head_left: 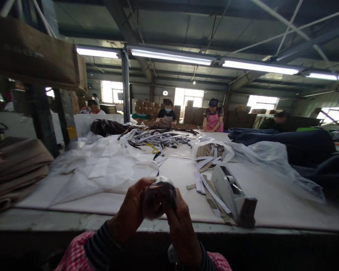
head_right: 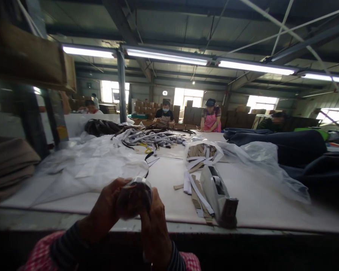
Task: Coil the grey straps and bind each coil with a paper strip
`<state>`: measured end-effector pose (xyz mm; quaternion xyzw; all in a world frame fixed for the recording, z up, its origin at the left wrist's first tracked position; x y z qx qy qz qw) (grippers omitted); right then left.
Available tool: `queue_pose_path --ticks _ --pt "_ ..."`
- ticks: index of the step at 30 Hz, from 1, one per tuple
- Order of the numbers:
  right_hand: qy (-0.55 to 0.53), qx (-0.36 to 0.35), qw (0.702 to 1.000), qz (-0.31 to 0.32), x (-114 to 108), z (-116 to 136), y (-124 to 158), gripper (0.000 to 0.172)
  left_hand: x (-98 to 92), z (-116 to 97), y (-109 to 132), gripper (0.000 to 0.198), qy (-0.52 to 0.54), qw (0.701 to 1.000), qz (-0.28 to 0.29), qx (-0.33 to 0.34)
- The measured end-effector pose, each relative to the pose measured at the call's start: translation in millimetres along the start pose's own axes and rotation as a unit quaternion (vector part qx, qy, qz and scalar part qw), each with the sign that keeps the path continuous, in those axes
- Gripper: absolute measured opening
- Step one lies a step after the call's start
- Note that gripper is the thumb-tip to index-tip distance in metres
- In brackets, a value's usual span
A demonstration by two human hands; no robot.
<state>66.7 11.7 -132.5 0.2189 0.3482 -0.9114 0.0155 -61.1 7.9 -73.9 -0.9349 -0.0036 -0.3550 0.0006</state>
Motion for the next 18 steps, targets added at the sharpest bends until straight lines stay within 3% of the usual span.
queue_pose_path --ticks 3,5,8,12,15,18 --pt "0.069 -0.035 0.996 -0.048 6 0 7 0.035 -11.5 0 2 0.023 -0.042 0.994 -0.090 0.052" --pt "0.097 -0.027 0.994 -0.040 5 5 3 0.026 -15.5 -2 4 0.020 -0.088 0.986 -0.105 0.093" --pt "0.138 -0.023 0.990 -0.001 -8 24 -16 0.010 -11.3 -13 5 0.019 -0.206 0.969 -0.015 0.134" --pt "0.236 -0.124 0.964 0.020 -26 52 -44 0.013 2.5 -43 2 0.030 -0.350 0.919 0.145 0.111" --pt "0.302 -0.230 0.924 0.034 -28 63 -59 0.016 13.4 -66 0 0.030 -0.491 0.831 0.251 0.070" --pt "0.311 -0.267 0.905 0.111 -24 59 -66 0.019 16.3 -74 -3 0.028 -0.604 0.714 0.326 0.138"
Point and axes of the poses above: each hand's wrist, its own y-axis away from the middle knuckle, its own x-axis out of the palm, z = x × y, the point moved 5 cm from there along -y, towards the middle knuckle, and after that the axes turned 9 degrees about x, right-handed, at the moved point
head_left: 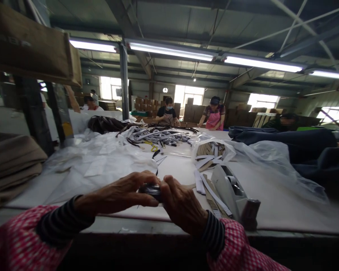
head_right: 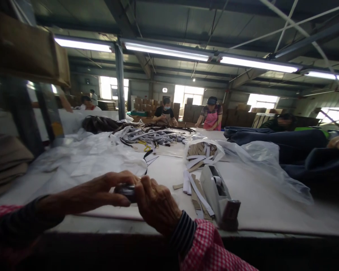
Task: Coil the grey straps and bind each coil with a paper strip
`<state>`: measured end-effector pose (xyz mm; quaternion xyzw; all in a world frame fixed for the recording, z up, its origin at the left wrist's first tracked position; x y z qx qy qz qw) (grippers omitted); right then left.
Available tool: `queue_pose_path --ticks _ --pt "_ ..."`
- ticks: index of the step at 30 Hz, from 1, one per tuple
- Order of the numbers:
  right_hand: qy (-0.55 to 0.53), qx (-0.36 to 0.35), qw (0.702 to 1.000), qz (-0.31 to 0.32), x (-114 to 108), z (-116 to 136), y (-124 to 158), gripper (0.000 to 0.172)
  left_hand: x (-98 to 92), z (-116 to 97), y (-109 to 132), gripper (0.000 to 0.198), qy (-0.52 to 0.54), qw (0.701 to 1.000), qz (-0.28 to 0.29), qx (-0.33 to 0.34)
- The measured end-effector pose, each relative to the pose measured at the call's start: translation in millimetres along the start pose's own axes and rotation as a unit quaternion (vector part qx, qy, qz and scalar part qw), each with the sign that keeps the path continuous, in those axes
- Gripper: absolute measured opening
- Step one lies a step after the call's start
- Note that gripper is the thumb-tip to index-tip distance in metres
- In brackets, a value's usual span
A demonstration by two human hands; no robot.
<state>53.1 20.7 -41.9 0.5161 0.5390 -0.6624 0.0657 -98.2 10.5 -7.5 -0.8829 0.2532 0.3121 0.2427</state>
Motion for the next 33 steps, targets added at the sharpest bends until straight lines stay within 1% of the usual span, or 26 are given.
queue_pose_path --ticks 1,2,3,4,5,6,7,9,11,13,15,17,18,20,22,24,25,27,29,32,33 --pt "-0.028 0.005 0.999 0.032 3 -3 0 0.022 0.7 3 0 0.026 -0.035 0.998 -0.010 0.046" --pt "-0.069 0.014 0.995 0.066 8 -7 2 0.028 4.3 8 1 0.024 -0.058 0.994 -0.021 0.088" --pt "-0.116 0.024 0.988 0.100 13 -11 5 0.040 10.1 17 3 0.022 -0.069 0.990 -0.030 0.121" --pt "-0.162 0.035 0.978 0.128 20 -14 9 0.052 17.3 28 6 0.020 -0.072 0.987 -0.038 0.142" --pt "-0.200 0.045 0.967 0.153 27 -18 14 0.060 25.4 40 9 0.019 -0.067 0.985 -0.042 0.156" --pt "-0.225 0.053 0.957 0.176 36 -21 20 0.061 33.6 52 12 0.019 -0.062 0.983 -0.042 0.166" --pt "-0.236 0.062 0.949 0.198 45 -25 26 0.056 41.1 63 15 0.020 -0.057 0.982 -0.042 0.177" --pt "-0.219 0.078 0.946 0.224 60 -32 35 0.041 52.0 80 21 0.021 -0.056 0.980 -0.041 0.186" --pt "-0.188 0.070 0.952 0.233 67 -38 38 0.032 55.6 94 24 0.020 -0.061 0.983 -0.038 0.169" --pt "-0.168 0.056 0.954 0.241 68 -43 36 0.030 53.5 102 24 0.022 -0.059 0.986 -0.021 0.156" --pt "-0.173 0.042 0.949 0.258 67 -47 31 0.030 47.1 102 24 0.028 -0.044 0.983 0.004 0.180" --pt "-0.185 0.047 0.944 0.270 69 -50 26 0.029 38.6 99 24 0.033 -0.042 0.977 0.023 0.207" --pt "-0.189 0.054 0.942 0.271 71 -50 24 0.027 35.3 98 24 0.034 -0.057 0.976 0.034 0.208" --pt "-0.184 0.075 0.943 0.265 78 -48 21 0.022 32.5 94 21 0.036 -0.123 0.975 0.055 0.177" --pt "-0.178 0.088 0.946 0.255 85 -40 19 0.021 34.7 90 15 0.047 -0.211 0.967 0.060 0.129" --pt "-0.187 0.085 0.949 0.241 89 -32 17 0.026 40.4 85 8 0.056 -0.278 0.956 0.038 0.089" --pt "-0.197 0.082 0.949 0.233 89 -30 16 0.030 44.2 82 5 0.056 -0.293 0.953 0.026 0.076" --pt "-0.215 0.072 0.946 0.232 86 -31 15 0.035 52.6 80 -1 0.048 -0.284 0.957 0.017 0.063" --pt "-0.216 0.063 0.942 0.249 83 -38 14 0.032 57.6 80 -5 0.033 -0.246 0.967 0.016 0.069" --pt "-0.191 0.056 0.943 0.268 79 -52 13 0.027 53.9 81 -4 0.006 -0.206 0.974 0.006 0.098" --pt "-0.184 0.060 0.944 0.268 80 -55 12 0.027 50.7 82 -3 0.002 -0.200 0.974 0.002 0.108"
Point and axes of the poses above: each hand's wrist, its own y-axis away from the middle knuckle, its own x-axis out of the palm, z = x × y, the point moved 5 cm from there along -y, towards the middle knuckle, and after that the axes turned 9 degrees about x, right-handed, at the moved point
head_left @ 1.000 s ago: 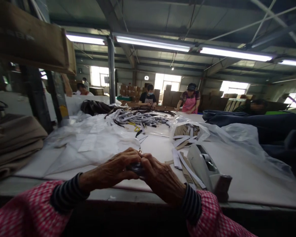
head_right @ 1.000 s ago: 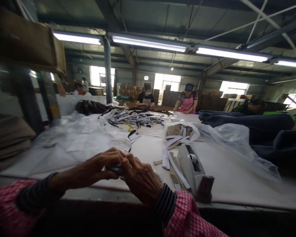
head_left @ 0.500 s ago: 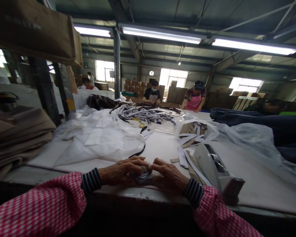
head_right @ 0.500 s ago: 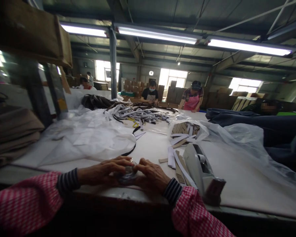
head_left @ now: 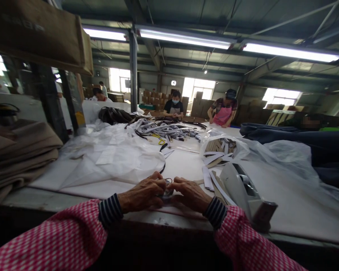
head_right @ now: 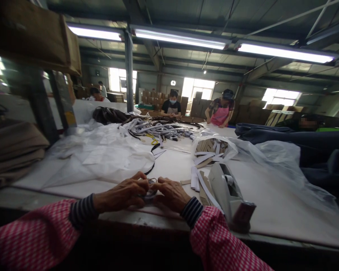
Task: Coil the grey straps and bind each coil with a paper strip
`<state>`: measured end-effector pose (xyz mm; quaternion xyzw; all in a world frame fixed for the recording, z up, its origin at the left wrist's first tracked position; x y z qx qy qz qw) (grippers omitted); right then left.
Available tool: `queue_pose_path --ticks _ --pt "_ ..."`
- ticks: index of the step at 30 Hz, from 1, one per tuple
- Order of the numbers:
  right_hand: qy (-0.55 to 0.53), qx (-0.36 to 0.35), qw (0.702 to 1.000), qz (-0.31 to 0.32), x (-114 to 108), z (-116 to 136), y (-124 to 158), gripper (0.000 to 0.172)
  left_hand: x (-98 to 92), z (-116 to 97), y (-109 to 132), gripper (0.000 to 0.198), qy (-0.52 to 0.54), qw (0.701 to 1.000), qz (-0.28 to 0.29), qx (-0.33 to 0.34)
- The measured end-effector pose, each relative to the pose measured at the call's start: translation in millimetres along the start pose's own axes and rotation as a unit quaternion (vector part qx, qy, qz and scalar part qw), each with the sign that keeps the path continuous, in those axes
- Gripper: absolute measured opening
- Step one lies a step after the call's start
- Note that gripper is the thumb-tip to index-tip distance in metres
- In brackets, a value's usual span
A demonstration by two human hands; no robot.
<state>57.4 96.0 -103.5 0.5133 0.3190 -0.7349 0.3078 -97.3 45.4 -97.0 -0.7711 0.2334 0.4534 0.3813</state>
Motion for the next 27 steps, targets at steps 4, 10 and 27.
queue_pose_path --ticks 4,10,27 --pt "0.007 0.022 1.000 -0.011 8 0 -8 0.012 -8.0 5 3 0.010 -0.011 1.000 0.013 0.003" --pt "-0.047 0.036 0.998 -0.035 16 4 -9 0.017 10.9 3 -2 0.023 -0.098 0.993 -0.002 -0.059" --pt "-0.151 0.185 0.967 -0.093 0 -14 -38 0.012 26.8 6 7 0.006 -0.074 0.988 -0.107 -0.077"
Point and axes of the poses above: each hand's wrist, its own y-axis away from the middle knuckle, its own x-axis out of the palm, z = x × y, the point moved 5 cm from there along -y, towards the middle knuckle, and after that the axes turned 9 degrees about x, right-handed, at the moved point
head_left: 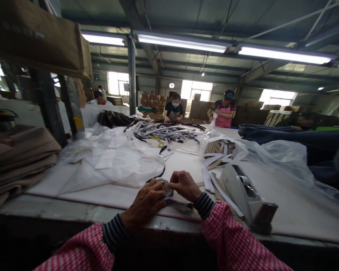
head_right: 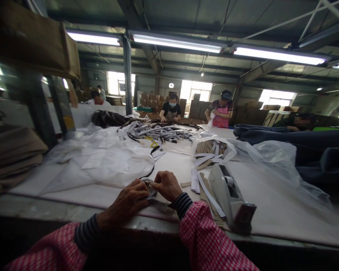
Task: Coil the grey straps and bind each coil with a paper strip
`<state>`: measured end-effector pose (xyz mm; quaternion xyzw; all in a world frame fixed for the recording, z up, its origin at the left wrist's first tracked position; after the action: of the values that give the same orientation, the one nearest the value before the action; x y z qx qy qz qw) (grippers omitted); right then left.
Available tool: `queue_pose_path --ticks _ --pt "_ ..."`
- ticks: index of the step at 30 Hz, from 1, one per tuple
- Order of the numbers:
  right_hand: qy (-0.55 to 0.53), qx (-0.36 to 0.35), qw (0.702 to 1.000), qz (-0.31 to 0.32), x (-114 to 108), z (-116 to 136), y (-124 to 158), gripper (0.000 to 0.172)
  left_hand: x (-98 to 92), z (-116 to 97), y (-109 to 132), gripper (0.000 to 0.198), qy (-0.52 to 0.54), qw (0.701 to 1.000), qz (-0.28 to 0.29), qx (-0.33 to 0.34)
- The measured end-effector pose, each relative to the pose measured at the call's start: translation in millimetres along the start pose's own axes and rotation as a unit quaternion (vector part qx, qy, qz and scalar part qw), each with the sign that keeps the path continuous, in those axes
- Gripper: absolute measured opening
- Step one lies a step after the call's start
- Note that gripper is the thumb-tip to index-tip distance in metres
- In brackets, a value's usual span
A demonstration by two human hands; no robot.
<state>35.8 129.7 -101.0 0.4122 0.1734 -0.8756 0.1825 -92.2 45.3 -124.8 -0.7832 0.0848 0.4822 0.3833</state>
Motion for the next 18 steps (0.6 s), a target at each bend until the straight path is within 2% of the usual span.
queue_pose_path --ticks 4,7,10,15,18 --pt "0.057 0.019 0.998 -0.027 2 19 3 0.014 2.9 1 2 0.007 -0.011 1.000 -0.011 -0.005" --pt "0.067 0.053 0.996 -0.006 9 13 -1 0.013 4.4 2 3 0.002 -0.020 1.000 -0.019 -0.008" --pt "0.072 0.071 0.995 0.022 17 2 -3 0.013 4.4 2 4 0.007 -0.024 0.999 -0.028 -0.011" --pt "0.123 0.027 0.992 0.005 19 11 1 0.017 4.1 2 4 0.013 -0.023 0.999 -0.030 -0.014" --pt "0.131 -0.014 0.991 0.007 10 18 5 0.020 3.9 3 4 0.009 -0.014 0.999 -0.022 -0.020"
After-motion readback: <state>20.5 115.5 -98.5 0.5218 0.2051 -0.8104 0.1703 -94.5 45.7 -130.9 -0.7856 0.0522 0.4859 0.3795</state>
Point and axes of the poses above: each hand's wrist, its own y-axis away from the middle knuckle, its own x-axis out of the palm, z = x × y, the point moved 5 cm from there along -y, towards the middle knuckle, and after that the axes turned 9 degrees about x, right-handed, at the moved point
